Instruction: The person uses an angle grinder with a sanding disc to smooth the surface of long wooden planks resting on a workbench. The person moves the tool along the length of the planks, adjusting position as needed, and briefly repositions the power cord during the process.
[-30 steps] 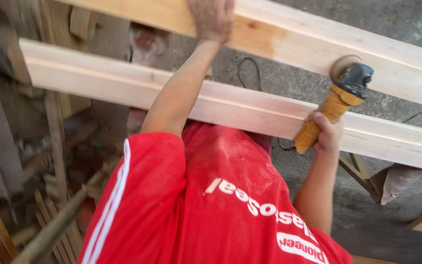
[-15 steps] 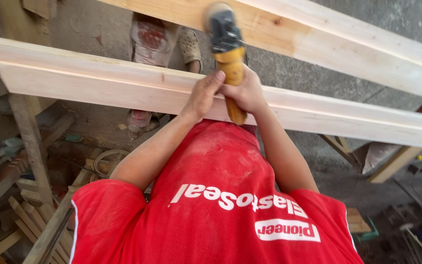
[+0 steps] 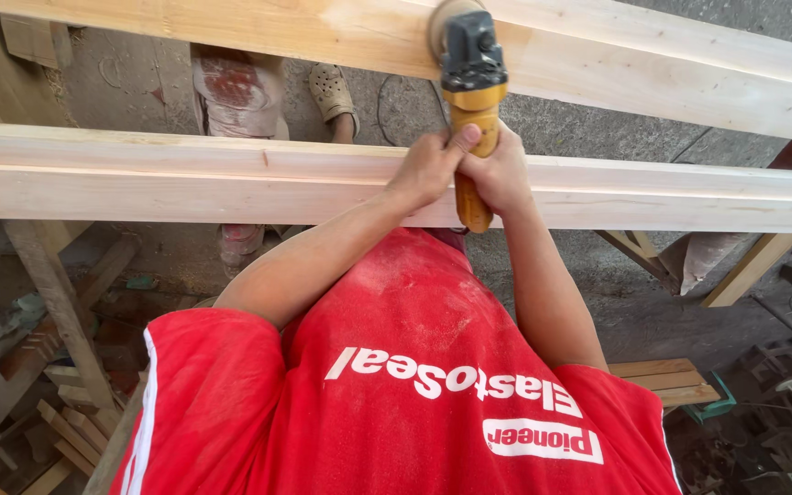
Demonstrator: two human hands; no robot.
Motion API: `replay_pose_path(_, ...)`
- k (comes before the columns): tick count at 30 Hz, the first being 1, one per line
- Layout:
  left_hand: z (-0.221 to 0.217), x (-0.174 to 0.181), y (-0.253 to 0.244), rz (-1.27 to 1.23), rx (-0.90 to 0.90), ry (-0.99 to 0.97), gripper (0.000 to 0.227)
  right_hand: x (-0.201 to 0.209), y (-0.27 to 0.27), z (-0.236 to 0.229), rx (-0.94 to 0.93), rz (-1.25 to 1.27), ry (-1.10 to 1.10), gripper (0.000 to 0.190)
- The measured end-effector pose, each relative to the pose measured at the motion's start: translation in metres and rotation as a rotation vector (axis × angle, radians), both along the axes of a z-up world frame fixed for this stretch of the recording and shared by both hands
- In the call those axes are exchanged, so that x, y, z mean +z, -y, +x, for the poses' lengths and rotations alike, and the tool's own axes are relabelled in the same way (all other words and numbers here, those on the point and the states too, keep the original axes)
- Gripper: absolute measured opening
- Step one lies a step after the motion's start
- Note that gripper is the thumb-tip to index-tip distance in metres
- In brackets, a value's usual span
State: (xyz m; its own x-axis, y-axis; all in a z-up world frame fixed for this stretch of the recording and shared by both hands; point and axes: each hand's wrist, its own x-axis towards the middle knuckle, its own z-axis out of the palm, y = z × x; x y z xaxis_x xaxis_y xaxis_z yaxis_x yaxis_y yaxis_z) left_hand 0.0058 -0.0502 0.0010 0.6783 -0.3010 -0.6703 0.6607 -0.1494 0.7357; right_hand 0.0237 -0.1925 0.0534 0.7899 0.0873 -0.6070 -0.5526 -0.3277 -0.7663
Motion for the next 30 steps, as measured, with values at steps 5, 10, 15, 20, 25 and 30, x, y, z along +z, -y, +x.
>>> replay_pose_path(5, 0.004, -0.002, 0.05, 0.015, -0.037, 0.111, 0.079, -0.011, 0.042, -0.021, -0.193, 0.116, -0.013, 0.032)
replay_pose_path(10, 0.01, -0.001, 0.068, 0.1, -0.214, 0.04, 0.077, -0.015, 0.053, -0.034, -0.316, 0.165, -0.019, 0.028)
replay_pose_path(15, -0.008, -0.001, 0.01, 0.06, -0.112, -0.01, 0.075, -0.016, 0.013, -0.025, -0.009, 0.222, 0.081, 0.038)
replay_pose_path(20, -0.038, -0.001, -0.07, -0.04, 0.199, 0.053, 0.077, -0.015, -0.052, -0.007, 0.218, 0.146, 0.028, 0.046)
replay_pose_path(25, -0.044, -0.005, -0.067, -0.151, 0.28, -0.047, 0.081, -0.008, -0.053, -0.009, 0.257, -0.035, 0.078, 0.047)
replay_pose_path(30, -0.045, -0.01, 0.009, -0.178, 0.163, 0.07, 0.084, -0.003, 0.016, -0.024, 0.117, 0.107, 0.052, 0.046)
